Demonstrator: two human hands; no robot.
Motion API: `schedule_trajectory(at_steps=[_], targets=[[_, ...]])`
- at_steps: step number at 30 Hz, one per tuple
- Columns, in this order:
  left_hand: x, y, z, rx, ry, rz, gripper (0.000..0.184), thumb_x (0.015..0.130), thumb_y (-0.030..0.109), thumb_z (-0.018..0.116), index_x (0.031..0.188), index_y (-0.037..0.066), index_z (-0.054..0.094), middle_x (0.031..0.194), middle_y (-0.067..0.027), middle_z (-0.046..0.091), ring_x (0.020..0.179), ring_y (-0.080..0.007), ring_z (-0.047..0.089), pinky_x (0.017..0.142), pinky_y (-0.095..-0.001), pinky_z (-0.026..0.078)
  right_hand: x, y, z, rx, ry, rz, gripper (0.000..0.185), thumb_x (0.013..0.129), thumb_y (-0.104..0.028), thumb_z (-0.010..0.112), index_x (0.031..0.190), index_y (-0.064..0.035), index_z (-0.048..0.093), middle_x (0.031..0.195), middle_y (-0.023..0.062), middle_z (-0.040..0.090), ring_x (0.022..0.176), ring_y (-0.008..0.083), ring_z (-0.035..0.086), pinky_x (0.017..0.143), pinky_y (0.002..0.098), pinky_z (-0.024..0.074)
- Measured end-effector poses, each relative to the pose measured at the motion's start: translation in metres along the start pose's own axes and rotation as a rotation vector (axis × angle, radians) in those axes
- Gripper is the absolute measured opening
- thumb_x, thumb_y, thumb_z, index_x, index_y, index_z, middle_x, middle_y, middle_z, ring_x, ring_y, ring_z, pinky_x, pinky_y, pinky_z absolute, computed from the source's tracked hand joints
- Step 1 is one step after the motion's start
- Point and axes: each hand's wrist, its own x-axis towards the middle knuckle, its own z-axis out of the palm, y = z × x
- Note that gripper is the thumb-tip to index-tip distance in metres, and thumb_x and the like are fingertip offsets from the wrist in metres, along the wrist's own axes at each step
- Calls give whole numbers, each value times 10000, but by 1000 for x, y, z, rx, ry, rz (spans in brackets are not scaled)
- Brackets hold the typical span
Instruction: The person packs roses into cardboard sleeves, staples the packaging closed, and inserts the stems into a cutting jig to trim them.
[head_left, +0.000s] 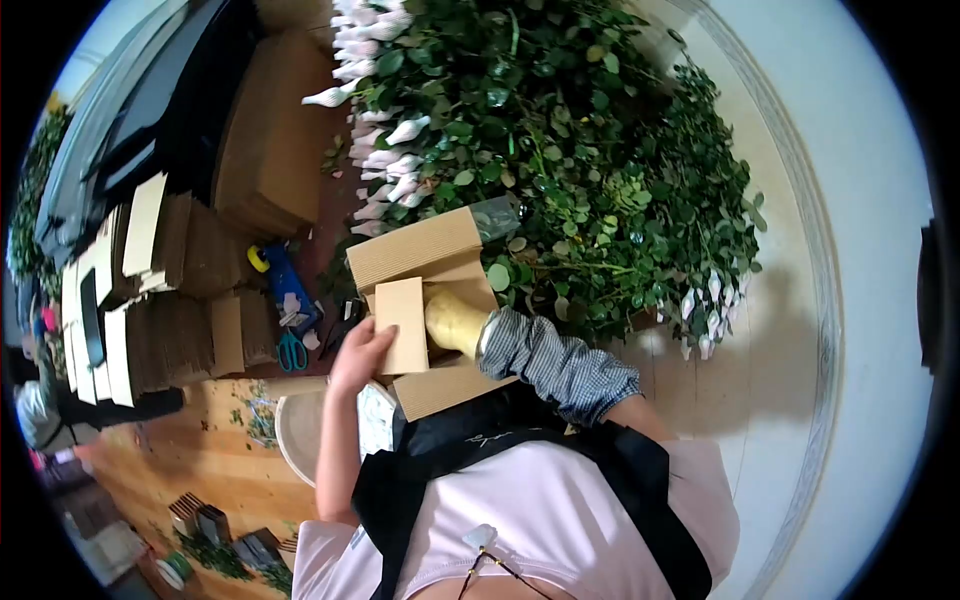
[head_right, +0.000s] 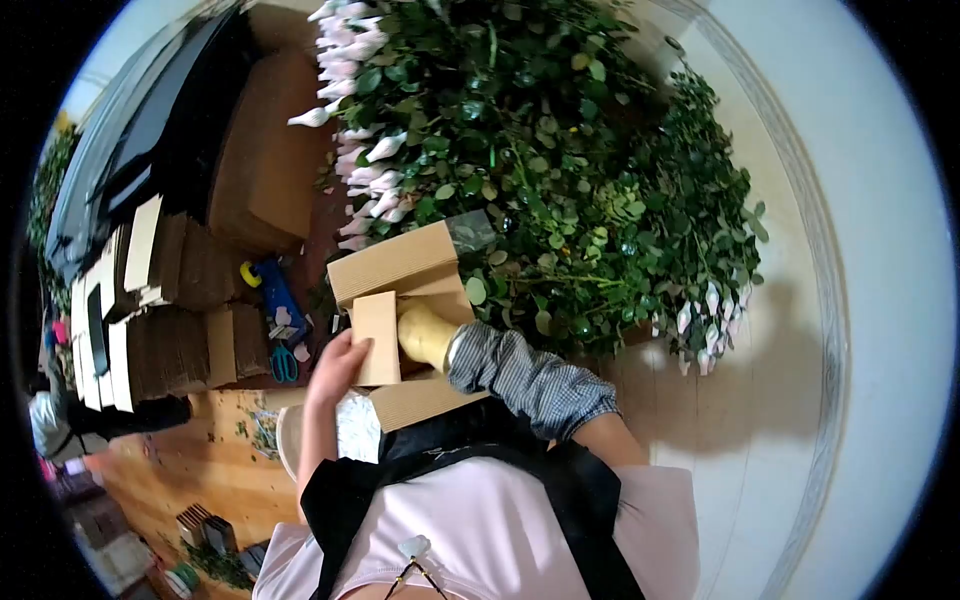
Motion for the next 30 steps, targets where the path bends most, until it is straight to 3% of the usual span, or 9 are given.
schedule_trajectory(at_steps=[3, 10, 13, 17, 21, 22, 25, 27, 30], targets=[[27, -45, -6, 133, 53, -14, 315, 955, 300, 702, 916, 2, 609, 725, 17, 627, 594, -72, 481, 517, -263, 396, -25, 33, -19, 532, 143, -147, 277, 846, -195, 640, 1060, -32, 709, 1039, 204, 699, 954, 376, 660, 845, 457, 522], [26, -50, 17, 611, 385, 232, 475, 867, 373, 775, 734, -29, 560, 621, -170, 607, 549, -194, 572, 544, -379, 469, -31, 29, -37, 283, 249, -125, 551, 837, -241, 685, 1327, -22, 557, 1276, 171, 625, 1159, 325, 605, 1018, 419, 466], [8, 0, 37, 1430, 436, 51, 431, 861, 440, 726, 770, 26, 642, 745, -189, 689, 752, -354, 699, 639, -436, 550, -16, -7, -26, -174, 25, 127, 645, 802, -269, 734, 1377, -67, 523, 1349, 89, 590, 1181, 259, 600, 972, 374, 489], [-23, 38, 58, 1563, -30, 253, 583, 827, 435, 739, 1234, 28, 645, 750, -138, 717, 656, -237, 713, 574, -363, 557, -5, 13, 5, -306, 49, 157, 641, 837, -264, 721, 1403, -63, 496, 1358, 88, 586, 1222, 263, 577, 985, 362, 484], [-14, -42, 74, 2017, 180, 387, 597, 822, 439, 731, 1175, -27, 609, 1097, -136, 714, 698, -198, 729, 558, -313, 561, -27, 71, -91, 1169, -110, -351, 442, 993, -183, 596, 1420, -101, 516, 1453, 114, 520, 1355, 258, 480, 1150, 398, 369], [-15, -36, 75, 1924, 69, 346, 519, 742, 304, 785, 1136, 14, 613, 1234, -216, 634, 684, -242, 728, 576, -332, 584, -41, 78, -130, 1028, 279, -332, 461, 984, -146, 599, 1435, -124, 503, 1522, 109, 438, 1393, 273, 434, 1174, 410, 347], [-19, -13, 78, 1687, 59, 246, 462, 746, 296, 792, 1072, 43, 584, 1106, -160, 668, 724, -259, 733, 587, -359, 585, -38, 136, -199, 903, 1080, 327, 620, 885, -239, 729, 1447, -146, 485, 1560, 115, 383, 1403, 307, 416, 1130, 441, 410], [-18, -13, 77, 1704, 98, 317, 599, 674, 395, 844, 1109, 61, 601, 922, -100, 719, 682, -232, 717, 571, -337, 561, -12, 221, -194, 61, 1159, 639, 586, 878, -229, 715, 1417, -116, 515, 1479, 150, 488, 1334, 339, 492, 1068, 414, 456], [-22, -8, 79, 1708, 78, 322, 547, 696, 349, 829, 1092, 69, 575, 1016, -124, 702, 700, -264, 722, 589, -355, 574, 24, 268, -177, 297, 790, 668, 406, 881, -171, 639, 1277, -83, 624, 1218, 193, 665, 1125, 333, 635, 997, 381, 496]])
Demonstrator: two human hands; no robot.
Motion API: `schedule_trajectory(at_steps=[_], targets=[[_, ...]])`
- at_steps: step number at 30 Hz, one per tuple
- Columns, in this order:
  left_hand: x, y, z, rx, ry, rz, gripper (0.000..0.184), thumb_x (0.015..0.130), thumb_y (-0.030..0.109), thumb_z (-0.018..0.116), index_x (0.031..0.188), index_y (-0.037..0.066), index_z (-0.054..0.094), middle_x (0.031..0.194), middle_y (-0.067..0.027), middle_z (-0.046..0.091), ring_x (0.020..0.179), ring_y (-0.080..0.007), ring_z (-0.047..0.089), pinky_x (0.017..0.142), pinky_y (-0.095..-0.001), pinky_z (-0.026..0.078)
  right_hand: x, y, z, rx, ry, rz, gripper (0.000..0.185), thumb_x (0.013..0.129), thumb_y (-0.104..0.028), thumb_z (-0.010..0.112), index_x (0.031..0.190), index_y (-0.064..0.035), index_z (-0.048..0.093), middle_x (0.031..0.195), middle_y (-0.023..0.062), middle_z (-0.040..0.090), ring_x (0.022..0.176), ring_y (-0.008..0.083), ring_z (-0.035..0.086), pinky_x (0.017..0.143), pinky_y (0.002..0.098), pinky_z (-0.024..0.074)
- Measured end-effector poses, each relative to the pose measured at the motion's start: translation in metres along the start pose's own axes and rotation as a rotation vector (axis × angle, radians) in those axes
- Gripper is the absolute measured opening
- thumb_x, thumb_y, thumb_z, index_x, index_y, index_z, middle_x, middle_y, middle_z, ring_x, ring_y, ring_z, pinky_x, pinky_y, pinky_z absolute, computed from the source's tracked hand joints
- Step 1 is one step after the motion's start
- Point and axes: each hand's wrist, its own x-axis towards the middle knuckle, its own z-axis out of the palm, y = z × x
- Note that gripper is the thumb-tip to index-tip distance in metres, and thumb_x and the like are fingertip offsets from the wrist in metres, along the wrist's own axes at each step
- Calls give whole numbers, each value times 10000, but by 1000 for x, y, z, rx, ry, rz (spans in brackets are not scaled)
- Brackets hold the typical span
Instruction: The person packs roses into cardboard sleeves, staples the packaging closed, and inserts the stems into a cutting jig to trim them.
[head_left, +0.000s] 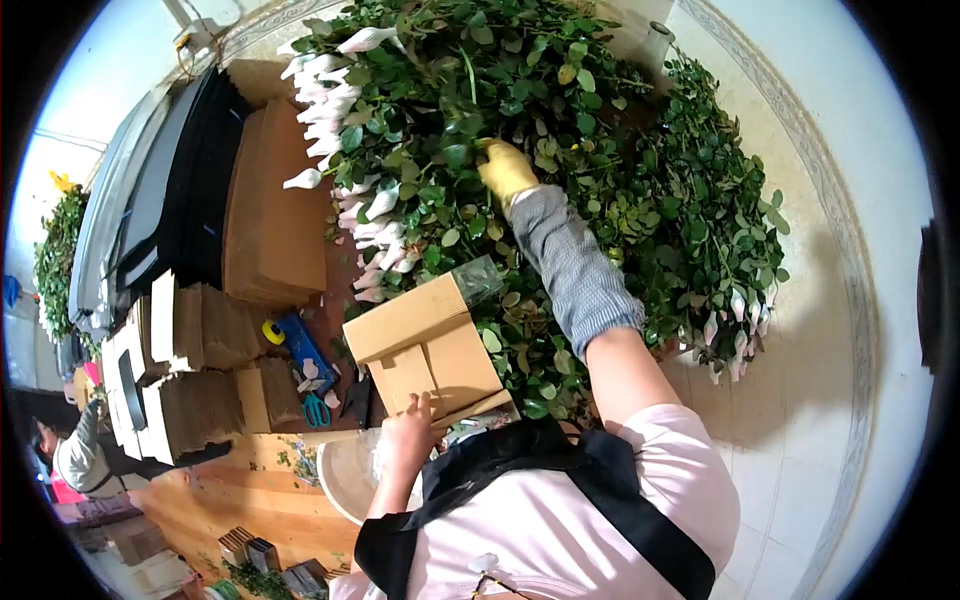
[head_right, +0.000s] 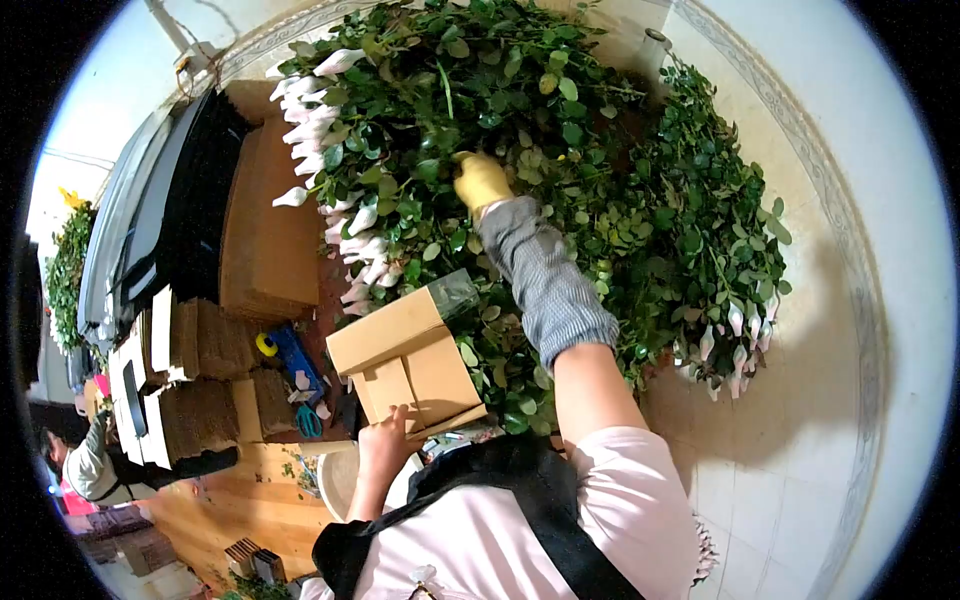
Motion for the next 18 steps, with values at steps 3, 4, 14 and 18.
schedule_trajectory(at_steps=[3, 4, 14, 18], targets=[[2, -1, 4, -34, 49, 9, 530, 683, 268, 806, 1109, 65, 565, 1051, -136, 687, 679, -280, 721, 592, -354, 582, -43, -53, -18, -4, 307, -276, 234, 829, -40, 617, 1048, -60, 697, 956, 163, 716, 902, 323, 692, 813, 411, 563], [2, 1, 0, -44, 35, 18, 527, 686, 262, 802, 1115, 66, 566, 1051, -136, 688, 679, -279, 721, 590, -354, 581, -56, -60, -20, -15, 384, -352, 152, 830, -28, 616, 954, -66, 696, 848, 148, 697, 836, 335, 684, 773, 420, 564], [13, -82, 35, -945, -6, -87, 511, 957, 447, 625, 1228, 15, 593, 1071, -122, 644, 887, -268, 669, 777, -401, 537, -211, 7, -114, -130, -265, -517, 255, 860, 37, 616, 1056, -113, 681, 1033, 90, 733, 881, 259, 710, 779, 367, 585], [25, -97, 17, -1665, -313, -105, 656, 1067, 558, 239, 1274, 28, 565, 1103, -76, 603, 1022, -194, 598, 933, -337, 469, -321, 56, -74, -196, -355, -281, 206, 874, -21, 603, 989, -134, 733, 1091, 93, 731, 939, 271, 711, 828, 393, 575]])
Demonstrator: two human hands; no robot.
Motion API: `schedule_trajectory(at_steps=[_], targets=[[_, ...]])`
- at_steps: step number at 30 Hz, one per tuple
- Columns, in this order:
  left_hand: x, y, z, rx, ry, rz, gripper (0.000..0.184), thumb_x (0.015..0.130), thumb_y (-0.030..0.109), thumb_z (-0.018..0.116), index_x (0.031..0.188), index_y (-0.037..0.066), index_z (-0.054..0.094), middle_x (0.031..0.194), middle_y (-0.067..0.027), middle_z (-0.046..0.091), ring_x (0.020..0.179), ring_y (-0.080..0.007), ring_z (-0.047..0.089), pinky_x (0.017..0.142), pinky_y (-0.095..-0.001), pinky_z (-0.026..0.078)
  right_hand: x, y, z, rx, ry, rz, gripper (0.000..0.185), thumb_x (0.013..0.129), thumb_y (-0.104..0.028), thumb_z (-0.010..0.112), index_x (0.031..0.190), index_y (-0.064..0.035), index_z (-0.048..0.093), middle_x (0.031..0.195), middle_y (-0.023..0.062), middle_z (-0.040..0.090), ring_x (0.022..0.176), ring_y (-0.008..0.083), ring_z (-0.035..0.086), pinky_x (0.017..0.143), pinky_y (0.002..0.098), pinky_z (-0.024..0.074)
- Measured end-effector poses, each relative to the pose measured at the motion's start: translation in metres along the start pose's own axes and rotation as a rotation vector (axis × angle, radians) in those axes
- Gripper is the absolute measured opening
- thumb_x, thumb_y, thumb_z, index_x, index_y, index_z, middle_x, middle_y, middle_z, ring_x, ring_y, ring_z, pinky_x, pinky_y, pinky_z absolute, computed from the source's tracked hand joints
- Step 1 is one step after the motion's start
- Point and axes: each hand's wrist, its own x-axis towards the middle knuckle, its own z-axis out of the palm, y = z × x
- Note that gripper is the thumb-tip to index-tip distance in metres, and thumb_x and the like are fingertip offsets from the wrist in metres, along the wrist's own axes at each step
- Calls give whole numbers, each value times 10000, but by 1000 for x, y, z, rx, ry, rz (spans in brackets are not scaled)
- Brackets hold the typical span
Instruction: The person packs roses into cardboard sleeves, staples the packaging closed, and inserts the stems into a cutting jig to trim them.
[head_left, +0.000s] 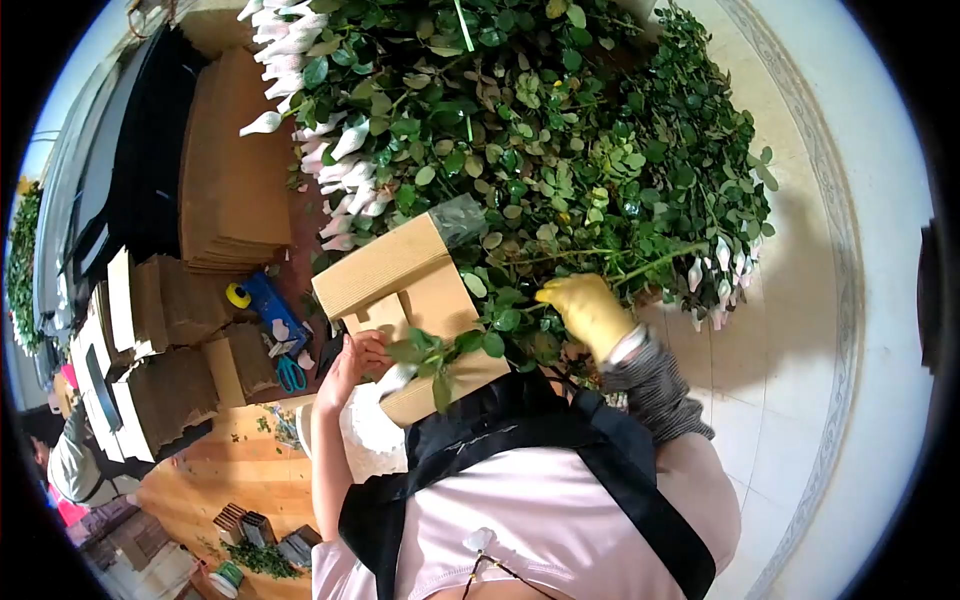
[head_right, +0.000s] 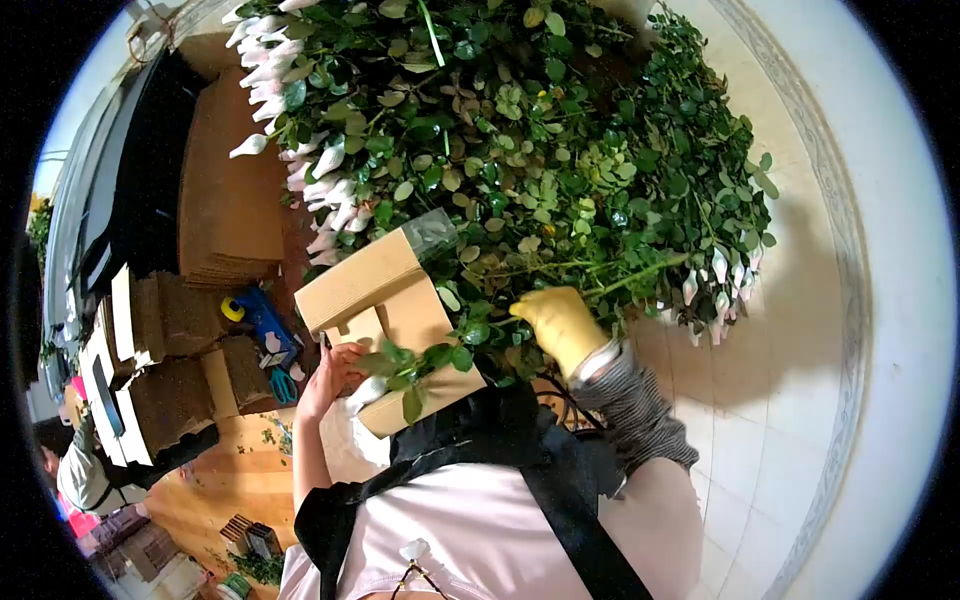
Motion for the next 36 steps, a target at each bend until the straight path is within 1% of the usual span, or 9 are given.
schedule_trajectory(at_steps=[3, 4, 9, 14, 19, 24, 27, 29, 36], targets=[[-5, 13, 27, 639, -31, 154, 307, 970, 274, 649, 1155, 28, 653, 1032, -91, 595, 1017, -227, 599, 898, -345, 486, -19, -15, 36, -194, -181, 198, 310, 862, -87, 631, 1162, -17, 657, 1302, 191, 632, 1218, 302, 603, 1060, 430, 461], [-5, 11, 35, 838, 18, 179, 311, 805, 92, 754, 1100, 30, 680, 1015, -128, 583, 1004, -289, 601, 881, -353, 493, -24, -10, 42, -121, -192, 166, 390, 891, -158, 647, 1249, -11, 603, 1367, 203, 577, 1267, 307, 562, 1094, 436, 430], [-15, 6, 57, 958, 170, 211, 359, 736, 31, 727, 1094, 29, 696, 1028, -150, 588, 955, -333, 604, 854, -379, 509, 12, 33, -57, 857, -723, 185, 725, 952, -415, 641, 1526, -91, 339, 1535, 203, 391, 1414, 317, 397, 1157, 472, 369], [-9, -2, 56, 867, 199, 229, 317, 712, 19, 736, 1029, 16, 721, 968, -134, 572, 916, -299, 606, 809, -364, 510, 128, 16, -40, 654, 112, 102, 428, 995, -174, 584, 1404, -61, 525, 1427, 96, 559, 1265, 204, 561, 1067, 340, 445], [-8, -3, 55, 805, 223, 162, 298, 705, 15, 740, 1003, 14, 727, 947, -128, 571, 909, -282, 604, 805, -363, 508, 223, 68, 103, -520, -244, 201, 230, 911, -123, 550, 1023, -105, 749, 1123, 72, 730, 1012, 269, 701, 812, 372, 562], [-9, 1, 64, 799, 274, 189, 385, 706, -39, 717, 1081, 15, 649, 936, -116, 588, 834, -261, 617, 782, -338, 522, 223, 47, 59, -479, -292, 234, 208, 822, -62, 664, 1001, -125, 751, 1051, 87, 742, 961, 242, 718, 772, 378, 573], [-9, -12, 63, 594, 399, 108, 328, 711, -41, 714, 1019, 3, 611, 904, -109, 590, 828, -253, 617, 775, -348, 524, 195, 45, 25, -223, 378, 58, 325, 668, 50, 723, 944, -122, 735, 905, 103, 725, 874, 288, 694, 839, 410, 549], [-10, -5, 66, 611, 430, 128, 277, 719, -26, 721, 963, -4, 591, 892, -124, 593, 830, -269, 621, 761, -358, 521, 187, 45, -11, -356, 665, 112, 210, 718, 68, 694, 802, -125, 699, 731, 69, 655, 768, 260, 666, 904, 376, 555], [-13, -12, 59, 773, 328, 283, 274, 755, 16, 719, 1022, 8, 659, 966, -160, 626, 920, -348, 632, 810, -393, 514, 128, 79, -84, -129, 570, -10, 362, 736, 57, 714, 1079, -57, 700, 1006, 163, 706, 947, 328, 677, 895, 423, 531]])
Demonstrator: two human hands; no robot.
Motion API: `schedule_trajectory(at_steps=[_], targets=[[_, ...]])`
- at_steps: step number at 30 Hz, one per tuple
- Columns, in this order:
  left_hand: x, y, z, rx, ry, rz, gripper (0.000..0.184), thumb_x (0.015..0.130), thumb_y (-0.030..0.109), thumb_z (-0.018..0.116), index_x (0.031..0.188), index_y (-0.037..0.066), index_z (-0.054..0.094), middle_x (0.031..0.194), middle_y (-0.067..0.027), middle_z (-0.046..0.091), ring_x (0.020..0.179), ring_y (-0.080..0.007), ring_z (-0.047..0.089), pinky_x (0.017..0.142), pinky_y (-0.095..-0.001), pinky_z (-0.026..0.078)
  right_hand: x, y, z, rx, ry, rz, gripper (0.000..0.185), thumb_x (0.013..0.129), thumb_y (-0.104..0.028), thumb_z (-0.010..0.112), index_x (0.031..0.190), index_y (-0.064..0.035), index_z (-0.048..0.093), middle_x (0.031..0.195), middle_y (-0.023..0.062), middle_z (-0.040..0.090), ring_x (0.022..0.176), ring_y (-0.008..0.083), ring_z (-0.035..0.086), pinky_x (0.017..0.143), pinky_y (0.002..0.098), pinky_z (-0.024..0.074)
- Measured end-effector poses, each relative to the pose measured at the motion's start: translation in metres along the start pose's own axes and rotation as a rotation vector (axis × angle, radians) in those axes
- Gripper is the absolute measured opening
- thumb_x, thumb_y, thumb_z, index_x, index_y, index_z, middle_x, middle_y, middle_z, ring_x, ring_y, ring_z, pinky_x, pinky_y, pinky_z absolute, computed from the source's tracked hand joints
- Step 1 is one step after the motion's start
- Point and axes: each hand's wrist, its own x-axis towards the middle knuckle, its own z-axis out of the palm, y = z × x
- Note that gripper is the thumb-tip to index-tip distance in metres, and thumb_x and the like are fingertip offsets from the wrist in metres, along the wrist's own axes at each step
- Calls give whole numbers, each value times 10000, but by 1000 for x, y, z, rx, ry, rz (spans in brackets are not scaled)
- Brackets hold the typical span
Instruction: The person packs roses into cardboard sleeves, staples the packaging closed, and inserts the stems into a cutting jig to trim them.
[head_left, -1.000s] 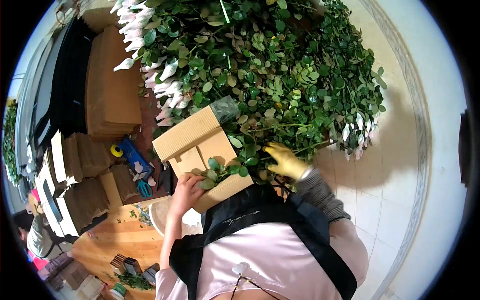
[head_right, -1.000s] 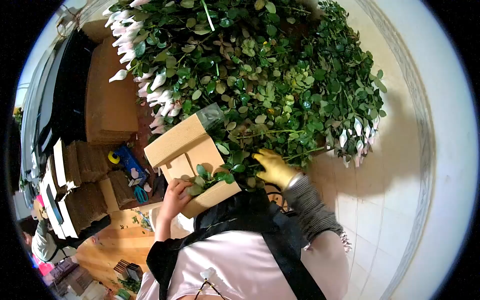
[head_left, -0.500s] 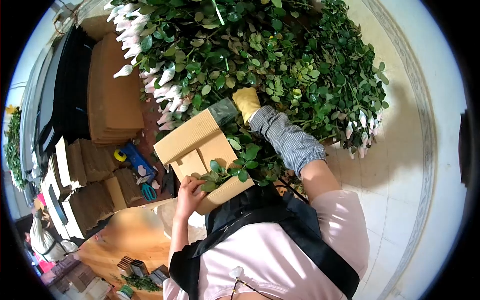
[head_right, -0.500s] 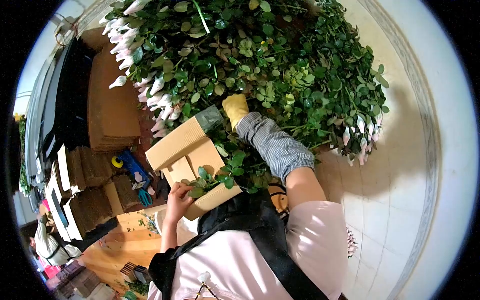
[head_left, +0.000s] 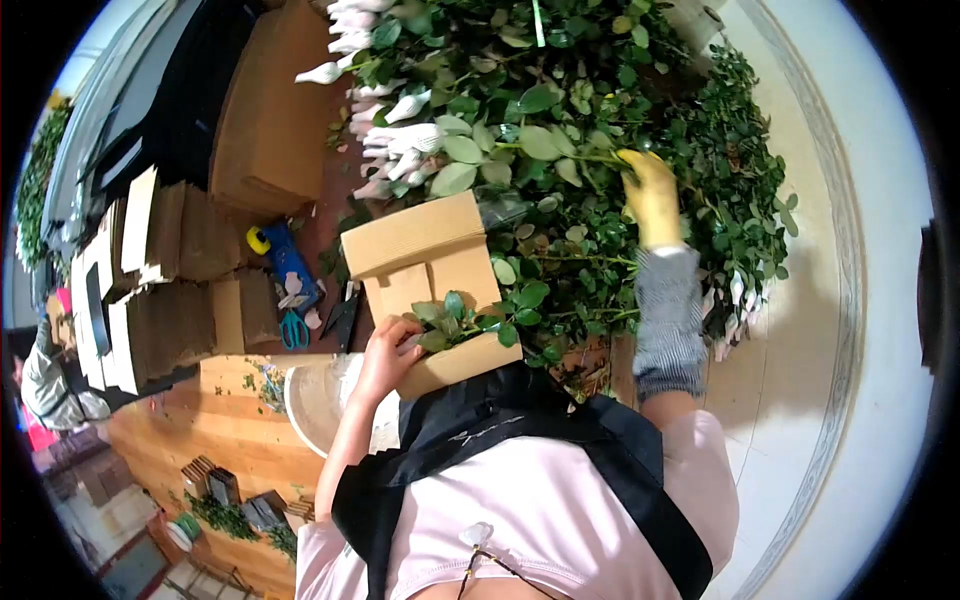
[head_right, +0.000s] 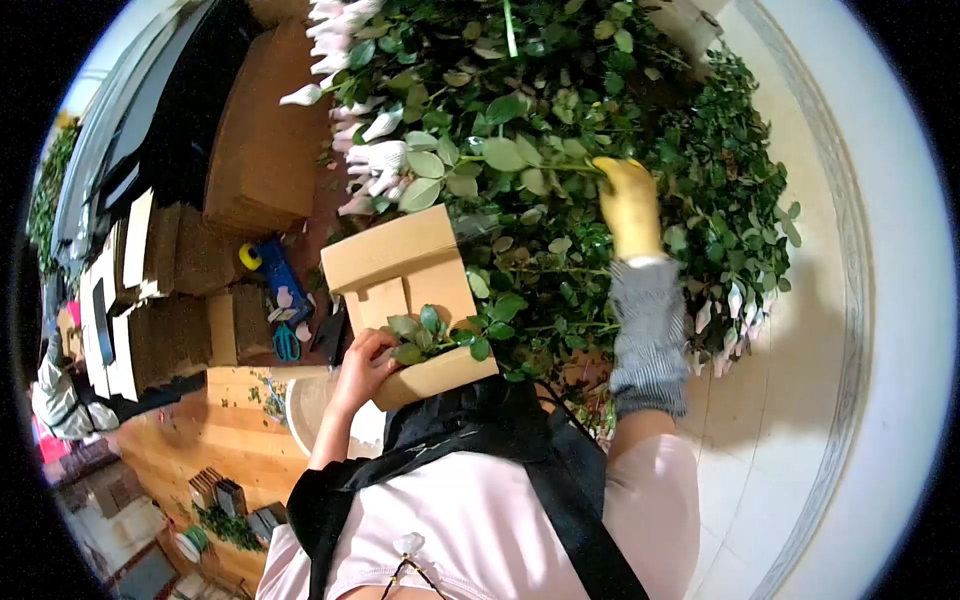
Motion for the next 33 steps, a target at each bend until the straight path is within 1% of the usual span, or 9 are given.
schedule_trajectory(at_steps=[7, 9, 11, 14, 15, 21, 25, 27, 33], targets=[[-5, 5, -5, 207, -98, -111, 156, 835, 77, 681, 969, 1, 662, 958, -188, 618, 925, -401, 614, 815, -446, 507, -99, -77, -19, 13, -394, -76, 368, 759, 133, 645, 1007, -118, 748, 867, 83, 712, 883, 248, 690, 816, 366, 579], [-3, 5, -6, 220, -36, 87, 131, 852, 101, 670, 902, -18, 643, 924, -211, 601, 905, -411, 606, 793, -472, 502, -165, -65, 30, 51, -260, -46, 277, 704, 61, 619, 899, -113, 709, 829, 86, 672, 857, 293, 653, 762, 416, 526], [-2, 0, -6, 384, -21, 247, 122, 784, 61, 701, 863, -3, 633, 979, -157, 603, 923, -383, 582, 806, -474, 466, -167, -79, 28, -137, -463, 85, 244, 720, 28, 582, 860, -123, 713, 810, 94, 672, 868, 293, 655, 809, 408, 520], [0, 32, -8, 656, 117, 281, 343, 708, 77, 750, 1037, 70, 653, 1153, -104, 570, 1184, -376, 491, 1016, -527, 363, -161, -95, 17, -121, -301, 76, 232, 693, 29, 604, 860, -98, 705, 860, 96, 692, 914, 316, 656, 929, 399, 484], [7, 43, -12, 678, 191, 349, 452, 707, 79, 760, 1137, 79, 621, 1098, -98, 581, 1086, -345, 546, 974, -489, 418, -175, -84, 33, -103, -216, 92, 236, 680, 29, 615, 866, -87, 702, 879, 94, 697, 938, 325, 655, 974, 398, 468], [12, 14, -17, 281, -43, 100, 436, 722, 50, 765, 1145, 36, 658, 1022, -147, 607, 936, -348, 619, 822, -406, 518, -98, -36, -23, 596, -1153, 413, 589, 953, -268, 661, 1468, -96, 435, 1464, 152, 509, 1331, 284, 501, 1117, 382, 409], [8, 1, -5, 147, 10, 70, 484, 719, 50, 756, 1192, 16, 661, 1017, -157, 602, 939, -325, 610, 844, -396, 510, -40, -43, 7, 651, -587, 444, 464, 986, -247, 591, 1411, -78, 509, 1389, 145, 583, 1243, 270, 586, 1043, 361, 474], [8, 2, -4, 180, 12, 62, 490, 717, 52, 759, 1196, 15, 663, 1027, -151, 603, 931, -312, 613, 849, -390, 513, -31, -18, 93, 133, -404, 259, 346, 943, -184, 600, 1267, -64, 620, 1172, 173, 685, 1093, 317, 656, 953, 392, 523], [8, 8, -3, 154, 41, 33, 493, 694, 28, 759, 1179, 31, 674, 1021, -138, 597, 921, -303, 618, 837, -379, 519, -29, -6, 196, -459, -635, 264, 236, 933, -128, 536, 1109, -87, 689, 991, 121, 737, 920, 306, 715, 725, 430, 574]])
